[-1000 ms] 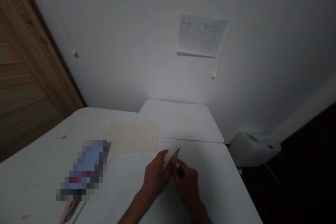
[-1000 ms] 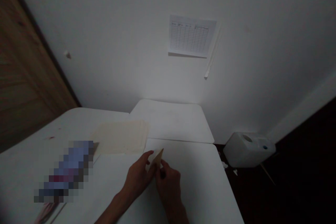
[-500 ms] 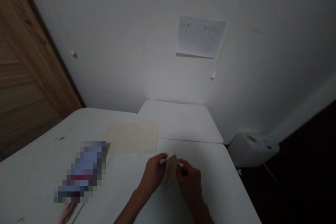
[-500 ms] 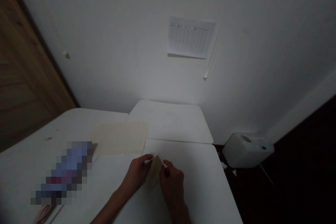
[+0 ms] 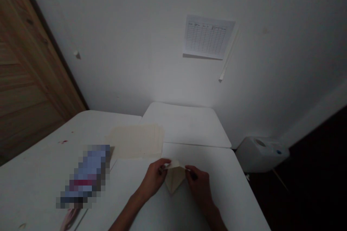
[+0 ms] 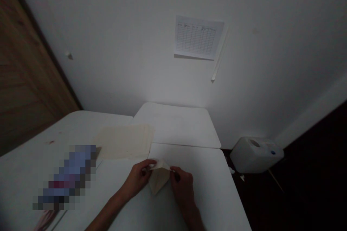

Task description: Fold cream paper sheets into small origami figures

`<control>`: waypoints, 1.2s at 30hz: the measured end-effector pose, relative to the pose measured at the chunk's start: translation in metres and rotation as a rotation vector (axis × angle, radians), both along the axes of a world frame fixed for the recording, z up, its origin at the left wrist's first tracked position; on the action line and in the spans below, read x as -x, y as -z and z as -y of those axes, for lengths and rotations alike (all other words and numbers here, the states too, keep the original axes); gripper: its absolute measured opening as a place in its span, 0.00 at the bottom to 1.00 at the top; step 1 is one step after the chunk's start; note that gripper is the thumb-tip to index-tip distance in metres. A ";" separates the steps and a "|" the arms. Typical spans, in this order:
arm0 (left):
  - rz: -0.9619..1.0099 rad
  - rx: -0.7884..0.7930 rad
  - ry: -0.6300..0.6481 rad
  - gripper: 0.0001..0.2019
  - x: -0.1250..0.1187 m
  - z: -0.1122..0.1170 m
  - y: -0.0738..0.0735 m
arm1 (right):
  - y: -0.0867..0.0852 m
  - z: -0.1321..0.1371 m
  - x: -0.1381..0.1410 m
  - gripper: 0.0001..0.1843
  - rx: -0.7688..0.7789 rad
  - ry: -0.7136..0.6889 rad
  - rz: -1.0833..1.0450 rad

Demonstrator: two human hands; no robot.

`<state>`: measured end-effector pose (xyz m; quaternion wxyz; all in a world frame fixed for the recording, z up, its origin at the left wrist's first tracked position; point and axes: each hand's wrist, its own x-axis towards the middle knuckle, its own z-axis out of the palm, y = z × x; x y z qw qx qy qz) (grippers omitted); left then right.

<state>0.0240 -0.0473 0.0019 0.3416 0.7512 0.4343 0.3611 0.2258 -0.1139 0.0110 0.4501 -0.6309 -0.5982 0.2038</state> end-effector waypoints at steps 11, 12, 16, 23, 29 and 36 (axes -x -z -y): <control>-0.226 -0.383 0.317 0.35 0.008 0.002 -0.008 | 0.012 0.002 -0.011 0.14 -0.145 -0.171 0.255; -0.249 -0.400 0.332 0.35 0.007 0.003 -0.010 | 0.012 0.003 -0.011 0.14 -0.156 -0.170 0.296; -0.290 -0.483 0.349 0.32 0.002 0.002 -0.007 | 0.014 0.005 -0.011 0.14 -0.183 -0.140 0.405; -0.309 -0.475 0.395 0.27 0.009 0.006 0.001 | 0.018 0.005 -0.014 0.15 -0.164 -0.135 0.449; -0.319 -0.390 0.423 0.32 0.013 0.016 -0.007 | 0.007 0.009 -0.014 0.15 -0.105 -0.162 0.426; -0.372 -0.328 0.452 0.34 0.014 0.026 -0.019 | 0.008 0.013 -0.018 0.18 -0.075 -0.181 0.422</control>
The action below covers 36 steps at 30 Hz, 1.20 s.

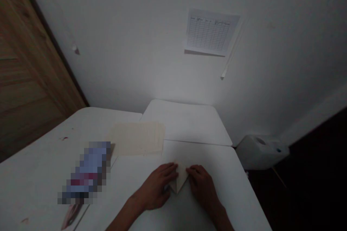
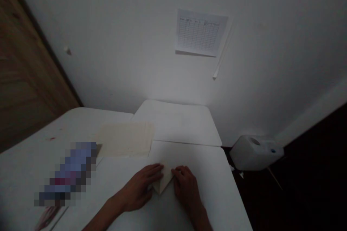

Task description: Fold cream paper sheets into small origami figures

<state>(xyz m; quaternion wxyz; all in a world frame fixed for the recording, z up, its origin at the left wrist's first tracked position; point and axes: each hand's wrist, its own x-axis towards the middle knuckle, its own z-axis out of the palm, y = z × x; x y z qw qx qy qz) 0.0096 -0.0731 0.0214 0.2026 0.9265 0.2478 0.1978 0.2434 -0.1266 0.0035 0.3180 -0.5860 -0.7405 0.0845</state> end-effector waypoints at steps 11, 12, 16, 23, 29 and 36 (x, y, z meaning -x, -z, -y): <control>-0.025 -0.039 -0.094 0.14 -0.010 0.002 0.002 | -0.010 0.002 0.008 0.10 -0.007 0.028 0.024; -0.016 -0.045 -0.097 0.13 -0.011 0.002 0.003 | -0.010 0.002 0.008 0.09 -0.010 0.034 0.028; 0.024 -0.061 -0.101 0.14 -0.010 0.002 0.008 | -0.008 0.002 0.009 0.08 -0.011 0.049 0.037; -0.001 -0.036 -0.033 0.24 -0.003 0.007 0.001 | -0.002 0.001 0.008 0.09 -0.034 0.062 0.035; -0.093 -0.093 0.046 0.19 0.001 0.013 -0.012 | -0.003 0.001 0.008 0.09 -0.026 0.067 0.035; -0.078 -0.101 0.075 0.13 -0.001 0.019 -0.020 | -0.002 0.002 0.008 0.08 -0.050 0.066 0.022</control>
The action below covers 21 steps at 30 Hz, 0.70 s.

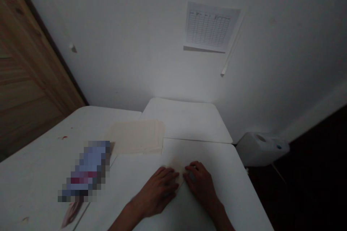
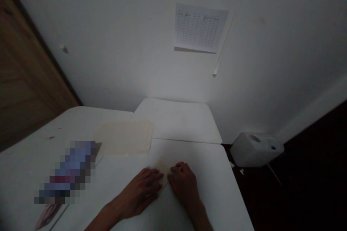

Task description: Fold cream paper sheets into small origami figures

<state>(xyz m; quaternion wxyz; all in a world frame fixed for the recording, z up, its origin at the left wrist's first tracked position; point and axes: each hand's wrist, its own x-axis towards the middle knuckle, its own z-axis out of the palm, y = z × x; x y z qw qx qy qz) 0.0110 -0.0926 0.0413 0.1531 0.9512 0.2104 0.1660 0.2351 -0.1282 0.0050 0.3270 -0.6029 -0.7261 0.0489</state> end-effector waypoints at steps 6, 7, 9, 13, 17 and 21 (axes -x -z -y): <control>0.011 -0.005 0.017 0.11 -0.003 0.002 -0.007 | -0.002 0.000 0.000 0.08 0.004 0.003 0.010; 0.019 -0.003 0.018 0.10 -0.004 0.002 -0.007 | -0.003 0.000 0.000 0.08 0.004 0.005 0.011; 0.048 0.004 0.016 0.10 -0.003 0.003 -0.007 | -0.004 0.000 0.001 0.08 0.002 0.006 0.015; 0.076 0.005 0.016 0.10 -0.002 0.003 -0.004 | -0.005 0.001 0.001 0.08 0.008 -0.007 0.002; 0.050 0.000 0.003 0.09 -0.002 0.003 -0.003 | -0.005 0.002 0.000 0.09 0.022 -0.012 -0.020; 0.019 -0.012 0.003 0.11 -0.002 0.003 -0.003 | -0.004 0.002 0.001 0.10 0.020 -0.023 0.002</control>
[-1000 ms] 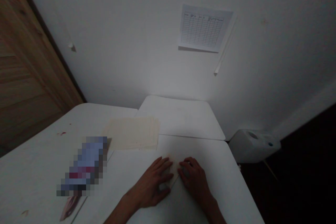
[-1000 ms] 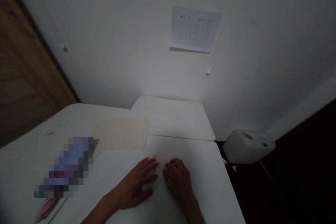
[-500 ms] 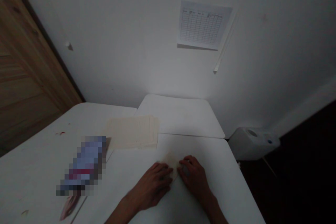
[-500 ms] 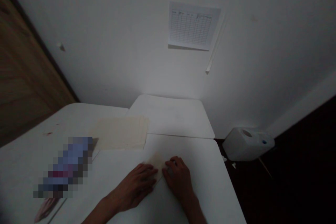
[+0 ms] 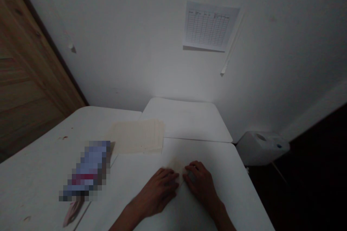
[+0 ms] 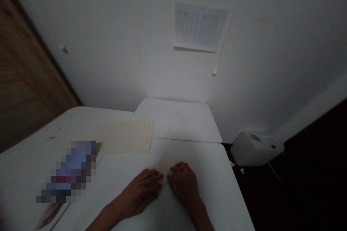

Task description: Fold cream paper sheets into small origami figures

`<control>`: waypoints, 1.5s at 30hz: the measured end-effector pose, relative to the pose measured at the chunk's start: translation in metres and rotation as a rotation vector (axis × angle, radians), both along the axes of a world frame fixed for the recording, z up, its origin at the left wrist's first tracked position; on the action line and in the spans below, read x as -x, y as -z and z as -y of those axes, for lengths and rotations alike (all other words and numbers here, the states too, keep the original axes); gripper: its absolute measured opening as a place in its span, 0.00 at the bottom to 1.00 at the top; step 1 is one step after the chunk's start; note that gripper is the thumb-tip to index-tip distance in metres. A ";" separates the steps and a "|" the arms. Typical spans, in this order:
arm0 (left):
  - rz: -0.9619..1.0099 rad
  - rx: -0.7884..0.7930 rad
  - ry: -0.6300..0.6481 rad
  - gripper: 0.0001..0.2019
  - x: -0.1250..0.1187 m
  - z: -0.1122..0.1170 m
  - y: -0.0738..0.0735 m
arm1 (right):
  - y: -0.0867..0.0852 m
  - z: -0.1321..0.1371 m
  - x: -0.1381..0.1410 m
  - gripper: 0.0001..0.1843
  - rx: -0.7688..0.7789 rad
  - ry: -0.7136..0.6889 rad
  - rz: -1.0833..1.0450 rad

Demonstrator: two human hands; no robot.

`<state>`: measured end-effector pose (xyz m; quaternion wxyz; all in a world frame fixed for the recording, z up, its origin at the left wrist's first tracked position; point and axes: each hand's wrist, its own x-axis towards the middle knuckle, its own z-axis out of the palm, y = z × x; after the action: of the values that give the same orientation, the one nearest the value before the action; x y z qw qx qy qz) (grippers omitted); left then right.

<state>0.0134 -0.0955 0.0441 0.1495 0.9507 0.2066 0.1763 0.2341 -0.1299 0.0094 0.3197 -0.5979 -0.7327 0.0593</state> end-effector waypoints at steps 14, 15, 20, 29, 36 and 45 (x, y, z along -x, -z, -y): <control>0.005 -0.034 0.007 0.11 -0.001 0.002 -0.001 | -0.002 0.000 0.001 0.12 0.035 -0.009 -0.002; 0.007 -0.033 0.005 0.10 -0.001 0.002 0.000 | -0.002 0.000 0.001 0.11 0.036 -0.009 -0.003; 0.027 0.006 -0.009 0.08 -0.001 0.002 0.004 | -0.002 0.001 0.001 0.10 0.044 -0.017 -0.003; 0.051 0.031 -0.024 0.07 0.000 0.000 0.007 | -0.003 0.001 0.001 0.13 0.042 -0.045 0.060; 0.094 0.044 -0.025 0.08 -0.001 0.002 0.004 | -0.005 0.000 0.002 0.16 0.041 -0.059 0.156; 0.178 0.069 -0.159 0.08 -0.013 -0.007 0.029 | -0.007 0.000 0.003 0.16 0.062 -0.045 0.209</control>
<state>0.0260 -0.0888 0.0149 0.1856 0.9063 0.2732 0.2639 0.2309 -0.1299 0.0163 0.2218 -0.5937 -0.7731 0.0264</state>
